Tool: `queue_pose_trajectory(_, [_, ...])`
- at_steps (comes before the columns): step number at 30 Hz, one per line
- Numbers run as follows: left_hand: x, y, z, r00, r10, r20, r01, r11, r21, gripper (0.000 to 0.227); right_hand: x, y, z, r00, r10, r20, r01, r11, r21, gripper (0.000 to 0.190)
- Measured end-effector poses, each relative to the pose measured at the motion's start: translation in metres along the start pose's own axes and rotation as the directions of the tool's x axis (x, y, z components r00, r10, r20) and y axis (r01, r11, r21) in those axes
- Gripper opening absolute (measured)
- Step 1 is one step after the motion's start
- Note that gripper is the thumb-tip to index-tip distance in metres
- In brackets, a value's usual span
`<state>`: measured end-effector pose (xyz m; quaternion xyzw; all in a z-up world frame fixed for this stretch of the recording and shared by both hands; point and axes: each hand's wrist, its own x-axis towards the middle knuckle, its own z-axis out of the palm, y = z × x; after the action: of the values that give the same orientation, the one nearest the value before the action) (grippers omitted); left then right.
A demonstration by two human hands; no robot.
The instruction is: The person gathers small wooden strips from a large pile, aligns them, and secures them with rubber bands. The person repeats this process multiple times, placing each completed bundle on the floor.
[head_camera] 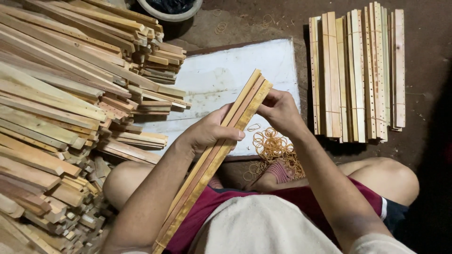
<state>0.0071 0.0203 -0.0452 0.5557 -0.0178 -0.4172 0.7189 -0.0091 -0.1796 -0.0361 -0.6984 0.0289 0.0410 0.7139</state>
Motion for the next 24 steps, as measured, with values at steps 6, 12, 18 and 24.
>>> queue_pose_trajectory(6, [-0.015, 0.016, -0.004, 1.000, 0.012, -0.018, -0.012, 0.999, -0.039, 0.045, -0.005, 0.054, -0.010, 0.993, 0.036, 0.110, -0.049, 0.991, 0.121, 0.013])
queue_pose_trajectory(12, [-0.018, 0.002, 0.004, 1.000, -0.001, 0.025, 0.004, 0.993, -0.120, 0.045, 0.037, 0.102, -0.036, 0.890, 0.281, 0.360, -0.453, 0.446, 0.772, 0.038])
queue_pose_trajectory(18, [0.001, -0.034, -0.003, 1.000, 0.011, 0.007, -0.011, 0.990, 0.138, 0.054, 0.073, 0.034, -0.077, 0.948, 0.274, 0.164, -0.318, 0.860, 0.400, 0.029])
queue_pose_trajectory(24, [-0.022, 0.008, 0.030, 0.999, 0.023, -0.032, -0.017, 0.983, 0.185, 0.048, 0.078, 0.019, -0.081, 0.947, 0.199, 0.254, -0.275, 0.909, 0.314, 0.031])
